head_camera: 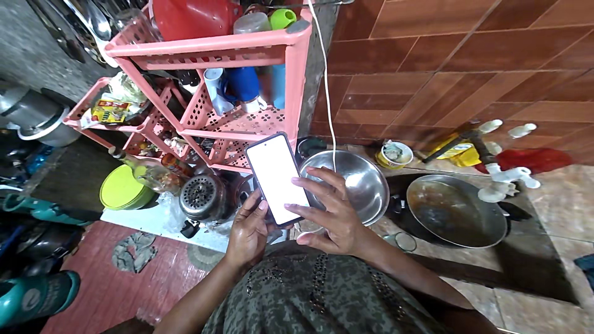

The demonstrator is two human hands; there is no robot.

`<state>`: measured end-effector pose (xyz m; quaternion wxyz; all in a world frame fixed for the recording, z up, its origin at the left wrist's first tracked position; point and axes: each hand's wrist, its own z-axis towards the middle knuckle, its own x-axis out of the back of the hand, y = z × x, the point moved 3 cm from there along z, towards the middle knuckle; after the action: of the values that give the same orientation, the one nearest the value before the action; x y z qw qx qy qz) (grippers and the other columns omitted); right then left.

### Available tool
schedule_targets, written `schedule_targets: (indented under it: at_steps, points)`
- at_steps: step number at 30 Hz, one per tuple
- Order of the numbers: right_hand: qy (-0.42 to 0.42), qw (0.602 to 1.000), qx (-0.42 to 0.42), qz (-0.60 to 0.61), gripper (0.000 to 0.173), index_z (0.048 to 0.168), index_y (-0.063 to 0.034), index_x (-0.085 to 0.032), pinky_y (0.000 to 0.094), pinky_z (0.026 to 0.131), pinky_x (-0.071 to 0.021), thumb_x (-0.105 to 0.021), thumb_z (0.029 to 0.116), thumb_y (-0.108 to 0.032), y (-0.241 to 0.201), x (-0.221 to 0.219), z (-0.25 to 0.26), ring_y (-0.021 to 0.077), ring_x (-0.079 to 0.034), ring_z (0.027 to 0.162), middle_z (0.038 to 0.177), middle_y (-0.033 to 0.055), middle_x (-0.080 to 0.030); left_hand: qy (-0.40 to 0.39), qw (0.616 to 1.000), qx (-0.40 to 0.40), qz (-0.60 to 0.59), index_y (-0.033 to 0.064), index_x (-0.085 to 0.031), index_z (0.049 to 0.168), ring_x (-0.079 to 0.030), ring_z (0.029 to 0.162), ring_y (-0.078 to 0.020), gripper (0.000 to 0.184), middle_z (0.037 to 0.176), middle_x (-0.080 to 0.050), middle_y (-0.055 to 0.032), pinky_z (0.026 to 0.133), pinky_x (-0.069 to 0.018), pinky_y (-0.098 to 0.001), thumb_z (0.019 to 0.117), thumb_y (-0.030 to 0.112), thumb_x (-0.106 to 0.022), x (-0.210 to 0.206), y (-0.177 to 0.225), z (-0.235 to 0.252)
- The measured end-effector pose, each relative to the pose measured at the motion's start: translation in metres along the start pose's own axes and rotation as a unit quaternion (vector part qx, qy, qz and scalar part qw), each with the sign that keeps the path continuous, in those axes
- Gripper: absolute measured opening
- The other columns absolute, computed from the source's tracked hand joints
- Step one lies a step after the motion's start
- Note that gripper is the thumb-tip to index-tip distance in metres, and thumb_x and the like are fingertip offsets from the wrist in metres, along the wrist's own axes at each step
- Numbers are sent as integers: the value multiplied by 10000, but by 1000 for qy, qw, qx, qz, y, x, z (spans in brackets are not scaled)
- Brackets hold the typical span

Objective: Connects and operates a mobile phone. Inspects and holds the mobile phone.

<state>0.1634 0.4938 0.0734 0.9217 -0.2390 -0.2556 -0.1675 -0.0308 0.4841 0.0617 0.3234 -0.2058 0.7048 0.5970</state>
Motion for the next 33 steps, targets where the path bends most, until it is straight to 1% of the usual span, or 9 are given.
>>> schedule_targets:
  at_steps: [4,8,14,18,21,23,28,31,33]
  points:
    - [-1,1000,1,-1,571,1236,-239,-735,596,1234,-181,-445,1004,-673,-1,0,-1,350,-261,1529,1551,95,-490,2,1000,-3,2,48,-541,1399,-732,1000,-338,356,1170,-699,-204,835,-618,-530,1056,86,-450,-1,0,-2]
    - [-3,1000,3,2,561,1203,-235,-744,602,1235,-182,-457,1000,-673,-2,1,-2,354,-261,1530,1541,100,-501,0,1000,-5,6,42,-536,1397,-732,1001,-338,361,1172,-698,-203,834,-618,-535,1053,83,-434,-1,0,-4]
    - [7,1000,1,-1,563,1230,-224,-731,594,1238,-185,-458,1005,-663,-3,3,-3,353,-262,1528,1543,95,-498,-6,1000,-9,5,45,-541,1388,-731,1005,-330,349,1175,-700,-195,840,-619,-521,1058,84,-435,-2,0,-7]
    - [27,1000,-3,1,544,1175,-202,-746,594,1232,-202,-465,1014,-639,-3,6,-5,356,-282,1519,1526,98,-516,-12,1000,-12,-1,49,-548,1384,-729,1014,-339,343,1185,-695,-201,840,-618,-530,1058,81,-448,-3,0,-10]
    - [28,1000,4,7,537,1131,-198,-752,587,1231,-207,-462,1016,-635,-5,6,-5,352,-289,1515,1514,93,-527,-3,1000,-16,1,57,-554,1378,-733,1004,-331,340,1175,-701,-192,834,-622,-518,1056,80,-450,-3,-1,-13]
    - [25,1000,6,15,541,1139,-196,-755,586,1228,-210,-462,1016,-634,-6,5,-4,350,-291,1513,1514,94,-527,4,1000,-20,4,58,-559,1372,-731,1007,-325,337,1175,-700,-189,833,-622,-515,1053,77,-452,-3,-1,-16]
    - [2,1000,15,23,551,1216,-225,-738,586,1231,-198,-451,1013,-649,-7,3,-2,347,-263,1525,1547,84,-495,23,999,-27,15,44,-542,1376,-736,995,-319,336,1173,-704,-183,824,-629,-501,1052,74,-460,-4,0,-22]
    - [-5,999,23,31,550,1218,-231,-738,588,1234,-193,-449,1013,-652,-8,1,-2,351,-268,1525,1542,88,-502,30,999,-33,12,48,-542,1380,-739,986,-314,341,1174,-705,-179,823,-629,-498,1047,74,-471,-4,0,-26]
    - [-12,999,29,36,541,1187,-225,-740,581,1238,-182,-447,1016,-647,-8,2,-2,344,-260,1527,1540,83,-500,33,999,-37,9,53,-538,1383,-740,986,-319,342,1172,-708,-179,826,-629,-505,1052,79,-460,-3,-1,-29]
